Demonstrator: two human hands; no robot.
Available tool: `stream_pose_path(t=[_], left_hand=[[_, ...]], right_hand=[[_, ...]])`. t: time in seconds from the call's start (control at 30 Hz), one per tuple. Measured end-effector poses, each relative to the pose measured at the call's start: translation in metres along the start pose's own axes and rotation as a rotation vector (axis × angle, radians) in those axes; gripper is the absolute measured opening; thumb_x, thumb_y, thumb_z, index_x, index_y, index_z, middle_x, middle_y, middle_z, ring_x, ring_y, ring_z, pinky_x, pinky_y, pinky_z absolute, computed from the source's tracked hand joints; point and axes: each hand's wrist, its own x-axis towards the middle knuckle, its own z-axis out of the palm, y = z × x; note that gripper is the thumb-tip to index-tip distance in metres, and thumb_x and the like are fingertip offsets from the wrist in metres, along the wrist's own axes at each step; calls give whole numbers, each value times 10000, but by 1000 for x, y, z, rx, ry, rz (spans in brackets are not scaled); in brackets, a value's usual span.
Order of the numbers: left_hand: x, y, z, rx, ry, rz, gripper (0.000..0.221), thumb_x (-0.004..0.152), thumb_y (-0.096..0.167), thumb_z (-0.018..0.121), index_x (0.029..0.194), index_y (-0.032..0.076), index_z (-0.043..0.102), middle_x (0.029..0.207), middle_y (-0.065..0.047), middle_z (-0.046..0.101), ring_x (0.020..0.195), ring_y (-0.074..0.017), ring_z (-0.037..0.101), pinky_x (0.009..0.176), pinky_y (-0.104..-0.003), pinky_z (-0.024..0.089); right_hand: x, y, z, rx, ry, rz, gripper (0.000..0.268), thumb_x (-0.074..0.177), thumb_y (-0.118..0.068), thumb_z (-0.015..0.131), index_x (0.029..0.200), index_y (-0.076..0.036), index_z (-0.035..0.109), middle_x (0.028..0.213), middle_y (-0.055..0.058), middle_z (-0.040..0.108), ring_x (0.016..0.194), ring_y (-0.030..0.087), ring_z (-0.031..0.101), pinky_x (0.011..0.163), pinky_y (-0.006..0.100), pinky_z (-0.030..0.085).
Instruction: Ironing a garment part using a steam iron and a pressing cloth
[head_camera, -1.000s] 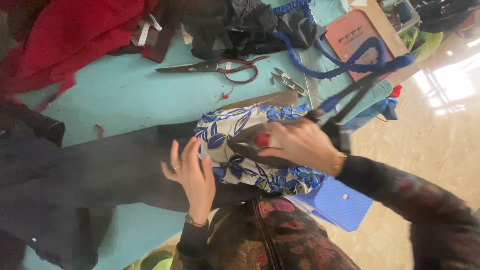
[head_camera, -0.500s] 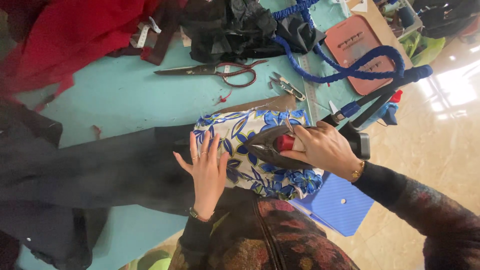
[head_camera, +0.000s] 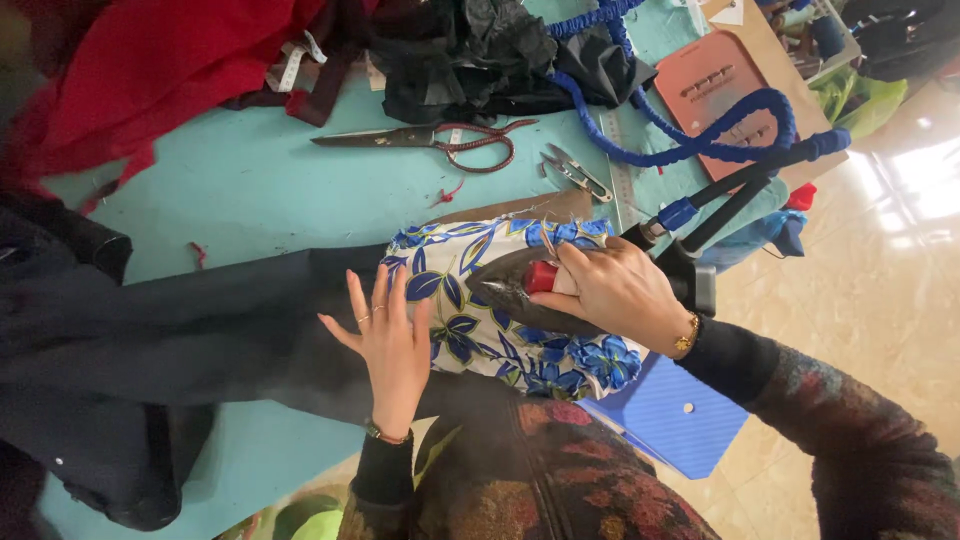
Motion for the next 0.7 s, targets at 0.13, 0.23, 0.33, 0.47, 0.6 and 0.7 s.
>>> stream_pose_path(t=[0.13, 0.23, 0.33, 0.47, 0.6, 0.7], left_hand=[[-4, -11, 6, 26, 15, -23, 465, 1073, 408, 574, 1487, 197, 541, 1540, -112, 556, 1585, -350, 226, 1158, -736, -73], [-6, -16, 8, 26, 40, -53, 449, 1086, 415, 562, 1471, 182, 561, 1507, -140, 587, 1581, -357, 237, 1156, -735, -41], [-7, -16, 8, 43, 43, -87, 465, 1094, 453, 541, 1473, 185, 576, 1493, -147, 604, 1588, -367, 227, 1145, -743, -61], [-10, -15, 8, 38, 29, -117, 463, 1085, 438, 558, 1477, 194, 579, 1501, -161, 596, 1591, -384, 205, 1126, -761, -89], [-13, -11, 0, 19, 17, -120, 471, 1067, 391, 601, 1491, 190, 560, 1483, -186, 603, 1595, -391, 182, 1112, -759, -111], [-16, -12, -4, 38, 6, -132, 477, 1061, 387, 605, 1491, 186, 554, 1486, -189, 599, 1593, -397, 183, 1106, -783, -81]], right_hand=[[3, -2, -2, -14, 8, -9, 515, 888, -621, 707, 902, -121, 585, 536, 49, 639, 546, 226, 704, 705, 363, 527], [3, -3, -3, -30, 29, -18, 532, 876, -618, 721, 925, -107, 584, 539, 65, 628, 556, 240, 703, 717, 369, 529], [1, -2, -2, -29, 28, -16, 560, 870, -652, 713, 922, -108, 586, 549, 60, 632, 570, 238, 706, 726, 366, 529], [-3, 3, 2, -34, 38, -24, 562, 845, -651, 734, 918, -113, 588, 565, 52, 631, 573, 238, 702, 707, 373, 527], [-4, 2, 4, -36, 22, 0, 568, 848, -650, 725, 949, -106, 597, 600, 71, 655, 599, 243, 712, 695, 377, 523], [-5, 1, 10, -46, 33, 13, 570, 852, -663, 712, 940, -111, 603, 599, 56, 656, 590, 227, 708, 687, 364, 520]])
